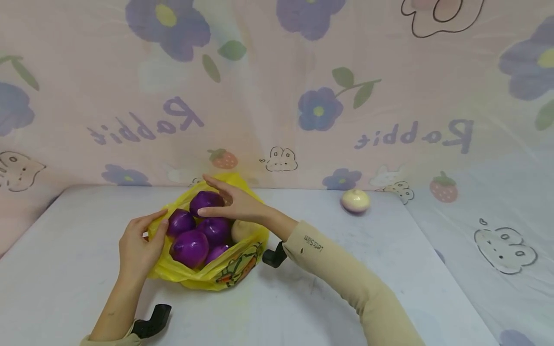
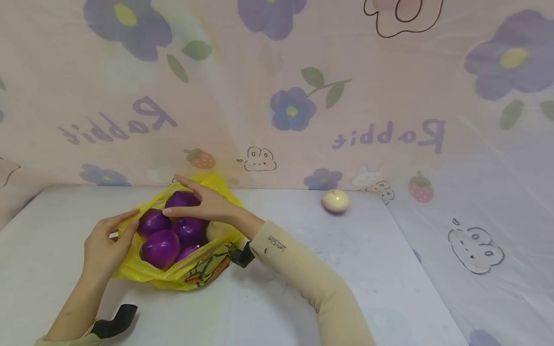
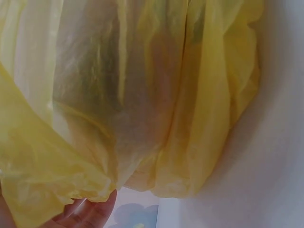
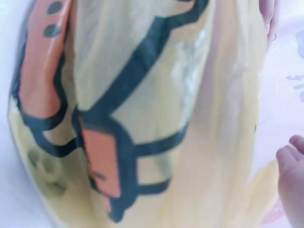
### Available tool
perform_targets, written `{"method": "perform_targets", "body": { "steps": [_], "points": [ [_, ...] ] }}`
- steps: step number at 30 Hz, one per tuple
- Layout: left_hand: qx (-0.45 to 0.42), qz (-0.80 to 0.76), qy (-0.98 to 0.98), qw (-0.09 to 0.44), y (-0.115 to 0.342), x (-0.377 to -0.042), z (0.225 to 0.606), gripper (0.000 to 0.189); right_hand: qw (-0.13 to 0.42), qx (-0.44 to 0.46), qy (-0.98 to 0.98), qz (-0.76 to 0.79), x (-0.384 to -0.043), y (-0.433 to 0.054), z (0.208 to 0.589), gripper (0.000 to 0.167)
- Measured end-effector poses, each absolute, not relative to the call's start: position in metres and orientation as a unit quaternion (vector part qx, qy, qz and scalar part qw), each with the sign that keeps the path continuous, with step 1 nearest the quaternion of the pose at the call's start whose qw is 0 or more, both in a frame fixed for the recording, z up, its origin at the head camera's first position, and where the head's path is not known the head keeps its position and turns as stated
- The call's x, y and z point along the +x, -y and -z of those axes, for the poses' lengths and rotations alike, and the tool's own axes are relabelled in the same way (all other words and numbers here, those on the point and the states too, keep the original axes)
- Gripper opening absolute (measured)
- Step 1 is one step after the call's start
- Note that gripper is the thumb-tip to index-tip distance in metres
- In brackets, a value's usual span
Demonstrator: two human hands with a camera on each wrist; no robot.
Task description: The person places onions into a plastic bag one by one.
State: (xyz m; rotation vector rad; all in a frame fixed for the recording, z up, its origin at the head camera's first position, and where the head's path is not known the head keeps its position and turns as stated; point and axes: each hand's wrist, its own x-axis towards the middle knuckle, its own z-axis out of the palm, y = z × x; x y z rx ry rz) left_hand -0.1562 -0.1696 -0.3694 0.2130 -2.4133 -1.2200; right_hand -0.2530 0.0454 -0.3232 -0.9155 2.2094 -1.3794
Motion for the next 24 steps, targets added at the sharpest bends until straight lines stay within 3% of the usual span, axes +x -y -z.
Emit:
{"method": "perform_targets", "body": {
  "steps": [14, 24],
  "points": [
    [0.079, 0.438, 0.87, 0.212, 0.169, -0.156, 0.37, 0.033, 0.167, -0.375, -0.74, 0.532, -0.246, -0.068, 0.323, 0.078],
    [0.076, 0.444, 0.866, 0.215, 0.17, -0.156, 0.372, 0.032, 0.065, -0.355, -0.751, 0.554, -0.249, -0.098, 0.329, 0.069]
  ]
}}
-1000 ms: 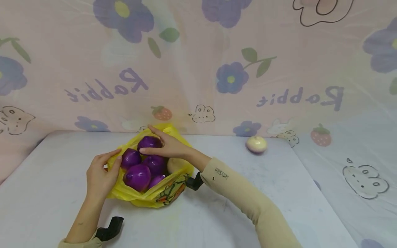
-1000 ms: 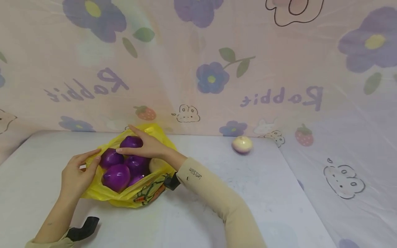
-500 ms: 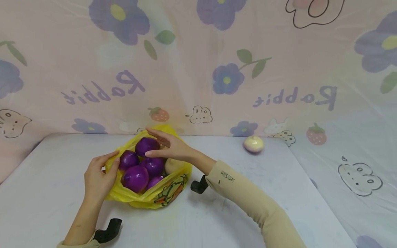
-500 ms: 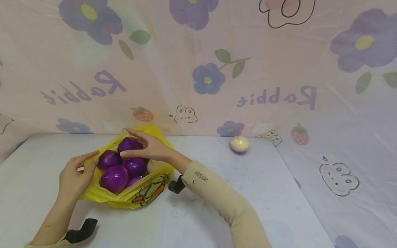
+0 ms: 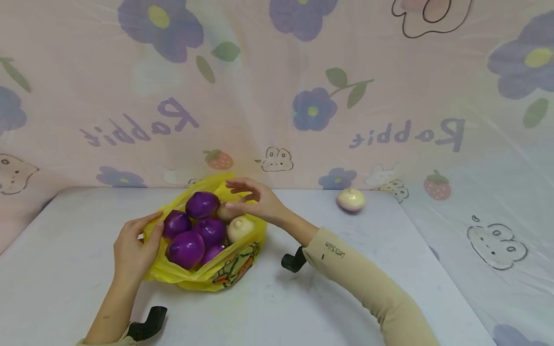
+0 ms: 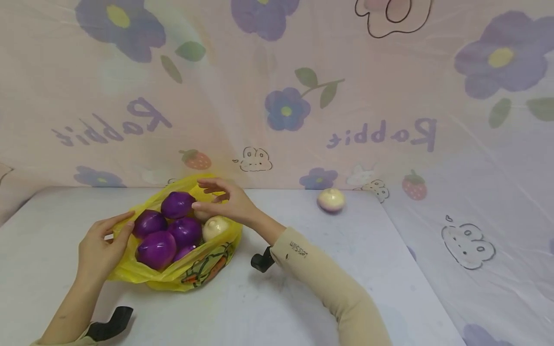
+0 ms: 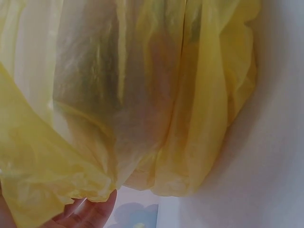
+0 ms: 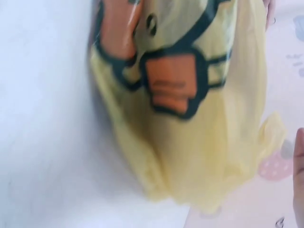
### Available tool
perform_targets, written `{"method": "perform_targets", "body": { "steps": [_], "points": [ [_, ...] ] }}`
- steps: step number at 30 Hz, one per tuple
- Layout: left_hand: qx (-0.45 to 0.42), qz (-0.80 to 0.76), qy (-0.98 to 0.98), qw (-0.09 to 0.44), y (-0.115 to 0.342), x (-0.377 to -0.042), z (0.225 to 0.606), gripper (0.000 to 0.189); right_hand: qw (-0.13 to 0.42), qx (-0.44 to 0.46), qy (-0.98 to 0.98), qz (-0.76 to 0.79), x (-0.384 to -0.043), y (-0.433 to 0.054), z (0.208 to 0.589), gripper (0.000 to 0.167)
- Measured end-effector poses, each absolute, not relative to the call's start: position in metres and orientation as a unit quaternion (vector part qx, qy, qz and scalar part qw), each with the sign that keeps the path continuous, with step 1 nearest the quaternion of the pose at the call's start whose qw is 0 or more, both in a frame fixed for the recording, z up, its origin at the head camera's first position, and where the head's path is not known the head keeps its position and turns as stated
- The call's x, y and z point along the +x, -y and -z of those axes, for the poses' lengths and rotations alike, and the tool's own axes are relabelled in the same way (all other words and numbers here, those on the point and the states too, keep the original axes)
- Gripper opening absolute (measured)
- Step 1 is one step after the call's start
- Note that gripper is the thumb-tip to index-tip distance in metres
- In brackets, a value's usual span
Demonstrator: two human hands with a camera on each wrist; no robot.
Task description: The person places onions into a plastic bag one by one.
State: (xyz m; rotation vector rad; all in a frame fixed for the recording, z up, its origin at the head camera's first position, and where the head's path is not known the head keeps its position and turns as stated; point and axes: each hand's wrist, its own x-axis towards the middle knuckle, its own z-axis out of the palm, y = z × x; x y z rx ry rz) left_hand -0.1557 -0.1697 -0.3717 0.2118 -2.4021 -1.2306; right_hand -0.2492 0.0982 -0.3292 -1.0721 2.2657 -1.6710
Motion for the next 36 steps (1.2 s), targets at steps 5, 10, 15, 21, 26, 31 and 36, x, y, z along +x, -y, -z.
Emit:
{"method": "perform_targets", "body": {
  "steps": [5, 10, 15, 21, 26, 31, 36],
  "points": [
    [0.071, 0.439, 0.869, 0.218, 0.17, -0.155, 0.373, 0.032, 0.029, -0.333, -0.758, 0.56, -0.254, -0.115, 0.334, 0.056],
    [0.06, 0.431, 0.872, 0.226, 0.17, -0.155, 0.373, 0.031, -0.014, -0.298, -0.777, 0.554, -0.258, -0.131, 0.337, 0.048],
    [0.059, 0.425, 0.874, 0.226, 0.171, -0.154, 0.373, 0.031, -0.057, -0.255, -0.8, 0.541, -0.262, -0.15, 0.34, 0.047],
    [0.054, 0.423, 0.875, 0.228, 0.172, -0.154, 0.373, 0.031, -0.088, -0.223, -0.818, 0.523, -0.267, -0.172, 0.34, 0.048],
    [0.052, 0.42, 0.876, 0.23, 0.173, -0.155, 0.375, 0.032, -0.11, -0.203, -0.829, 0.51, -0.269, -0.19, 0.341, 0.045],
    [0.055, 0.422, 0.876, 0.228, 0.172, -0.155, 0.375, 0.032, -0.116, -0.154, -0.84, 0.507, -0.268, -0.21, 0.345, 0.047],
    [0.056, 0.425, 0.875, 0.224, 0.173, -0.154, 0.376, 0.033, -0.126, -0.108, -0.85, 0.499, -0.269, -0.228, 0.35, 0.054]
  ]
}}
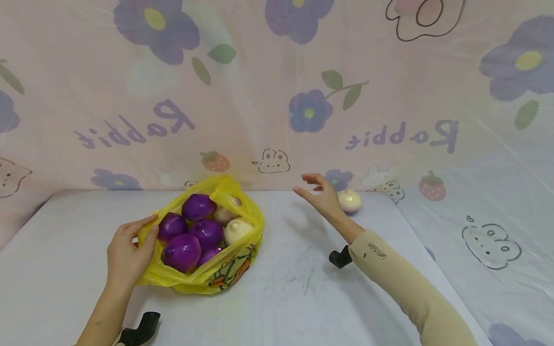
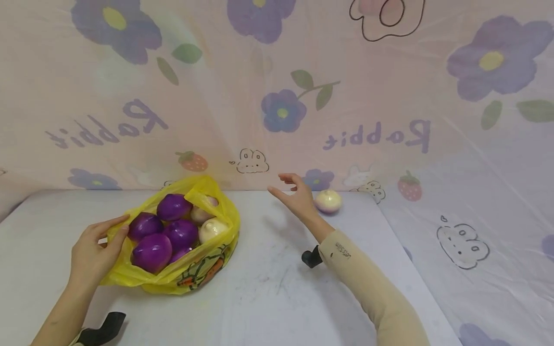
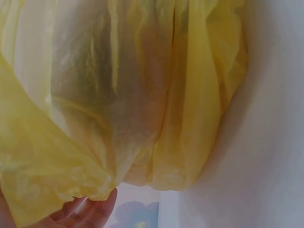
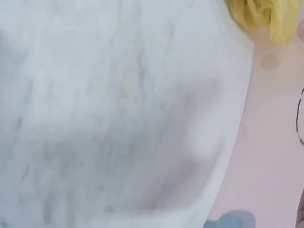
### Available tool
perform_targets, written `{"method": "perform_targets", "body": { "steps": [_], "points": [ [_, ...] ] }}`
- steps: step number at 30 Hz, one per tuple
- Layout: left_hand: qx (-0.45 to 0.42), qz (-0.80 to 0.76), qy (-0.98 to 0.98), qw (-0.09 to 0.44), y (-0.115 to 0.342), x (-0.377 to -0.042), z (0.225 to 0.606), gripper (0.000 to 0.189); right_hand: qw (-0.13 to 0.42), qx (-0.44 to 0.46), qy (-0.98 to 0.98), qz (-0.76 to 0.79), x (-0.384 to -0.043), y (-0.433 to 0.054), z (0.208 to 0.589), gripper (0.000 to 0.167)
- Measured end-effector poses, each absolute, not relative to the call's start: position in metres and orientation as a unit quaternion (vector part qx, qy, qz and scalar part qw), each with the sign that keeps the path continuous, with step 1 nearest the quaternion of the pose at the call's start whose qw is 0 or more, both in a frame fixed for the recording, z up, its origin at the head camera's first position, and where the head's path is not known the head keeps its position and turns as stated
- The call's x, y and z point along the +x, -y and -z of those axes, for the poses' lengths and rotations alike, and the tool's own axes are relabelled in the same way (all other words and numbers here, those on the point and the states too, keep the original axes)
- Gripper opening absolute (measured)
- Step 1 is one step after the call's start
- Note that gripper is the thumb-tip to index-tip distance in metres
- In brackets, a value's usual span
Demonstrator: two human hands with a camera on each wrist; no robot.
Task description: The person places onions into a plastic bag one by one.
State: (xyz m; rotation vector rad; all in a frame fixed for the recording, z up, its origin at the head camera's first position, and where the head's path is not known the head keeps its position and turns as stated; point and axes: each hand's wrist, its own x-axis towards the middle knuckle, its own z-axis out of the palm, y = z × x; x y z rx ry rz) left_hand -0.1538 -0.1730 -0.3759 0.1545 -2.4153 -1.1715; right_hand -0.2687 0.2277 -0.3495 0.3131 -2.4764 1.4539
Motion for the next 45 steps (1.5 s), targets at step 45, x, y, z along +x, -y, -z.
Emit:
{"method": "perform_targets", "body": {
  "steps": [45],
  "points": [
    [0.057, 0.428, 0.873, 0.229, 0.173, -0.15, 0.378, 0.032, 0.062, -0.081, 0.941, -0.323, -0.273, -0.333, 0.369, 0.089]
  ]
}}
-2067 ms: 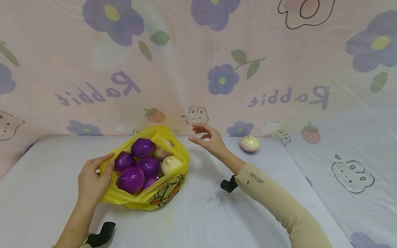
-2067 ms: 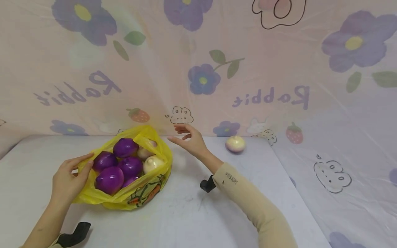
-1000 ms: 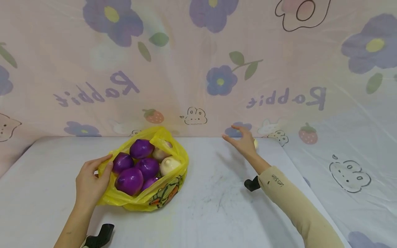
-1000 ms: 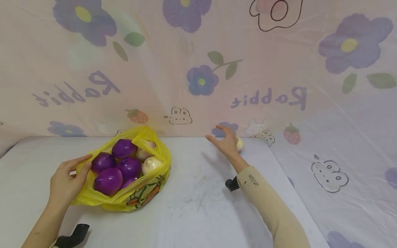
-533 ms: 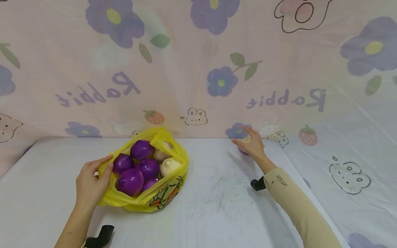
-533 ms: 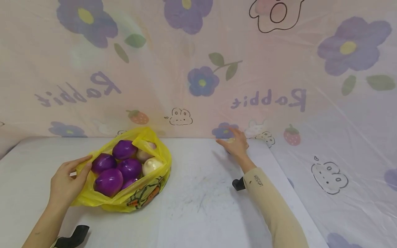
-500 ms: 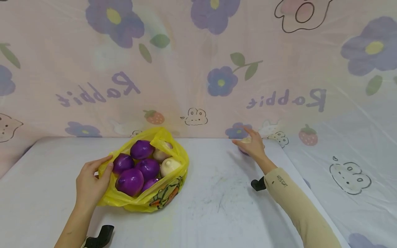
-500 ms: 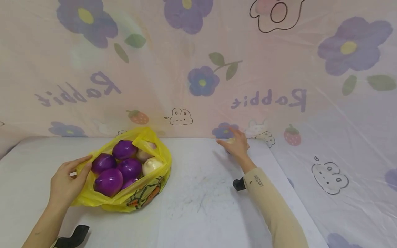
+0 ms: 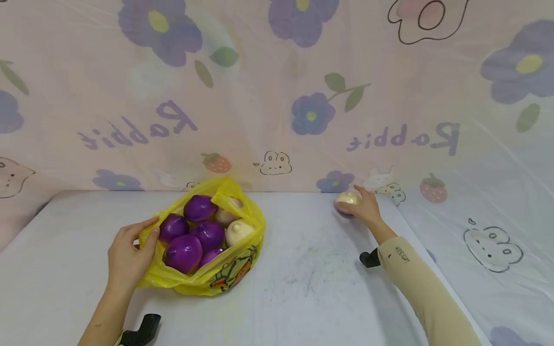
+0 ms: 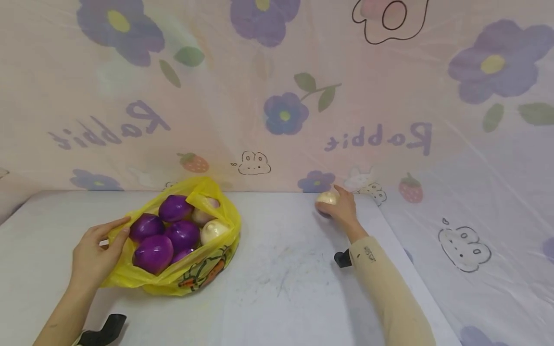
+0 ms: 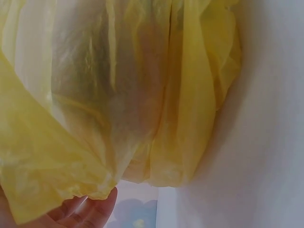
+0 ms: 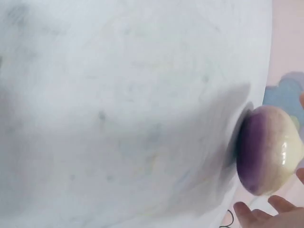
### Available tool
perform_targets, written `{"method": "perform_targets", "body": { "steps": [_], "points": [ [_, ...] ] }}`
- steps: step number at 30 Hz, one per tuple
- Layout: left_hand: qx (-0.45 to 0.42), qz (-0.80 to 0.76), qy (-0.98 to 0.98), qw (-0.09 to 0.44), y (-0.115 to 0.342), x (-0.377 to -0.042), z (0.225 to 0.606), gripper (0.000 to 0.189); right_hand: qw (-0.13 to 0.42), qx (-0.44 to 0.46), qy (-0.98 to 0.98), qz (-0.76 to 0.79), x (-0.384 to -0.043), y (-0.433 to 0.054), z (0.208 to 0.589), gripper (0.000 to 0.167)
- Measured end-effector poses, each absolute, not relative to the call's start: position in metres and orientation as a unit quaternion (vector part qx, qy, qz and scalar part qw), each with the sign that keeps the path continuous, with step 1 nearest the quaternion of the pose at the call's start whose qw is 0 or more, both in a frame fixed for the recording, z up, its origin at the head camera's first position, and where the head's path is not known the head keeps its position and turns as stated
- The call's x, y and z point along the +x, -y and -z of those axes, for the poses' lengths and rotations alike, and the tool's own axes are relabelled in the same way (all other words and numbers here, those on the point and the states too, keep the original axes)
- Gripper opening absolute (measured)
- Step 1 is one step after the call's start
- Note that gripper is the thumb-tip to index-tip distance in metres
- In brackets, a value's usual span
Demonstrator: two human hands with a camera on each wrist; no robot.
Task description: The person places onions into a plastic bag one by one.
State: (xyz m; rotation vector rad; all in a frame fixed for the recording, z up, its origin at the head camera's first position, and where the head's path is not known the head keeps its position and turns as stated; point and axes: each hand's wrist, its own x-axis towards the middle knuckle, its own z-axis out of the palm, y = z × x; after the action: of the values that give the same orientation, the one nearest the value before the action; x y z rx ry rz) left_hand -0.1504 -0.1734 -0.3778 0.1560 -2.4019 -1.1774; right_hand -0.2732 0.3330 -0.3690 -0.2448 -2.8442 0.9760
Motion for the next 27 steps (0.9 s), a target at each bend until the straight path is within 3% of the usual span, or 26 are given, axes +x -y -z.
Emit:
{"method": "perform_targets", "body": {
  "steps": [8, 27],
  "points": [
    [0.06, 0.423, 0.874, 0.231, 0.172, -0.151, 0.379, 0.032, 0.041, -0.075, 0.944, -0.32, -0.273, -0.34, 0.377, 0.083],
    [0.069, 0.423, 0.876, 0.222, 0.171, -0.149, 0.375, 0.032, 0.062, -0.038, 0.927, -0.368, -0.275, -0.313, 0.369, 0.078]
  ]
}}
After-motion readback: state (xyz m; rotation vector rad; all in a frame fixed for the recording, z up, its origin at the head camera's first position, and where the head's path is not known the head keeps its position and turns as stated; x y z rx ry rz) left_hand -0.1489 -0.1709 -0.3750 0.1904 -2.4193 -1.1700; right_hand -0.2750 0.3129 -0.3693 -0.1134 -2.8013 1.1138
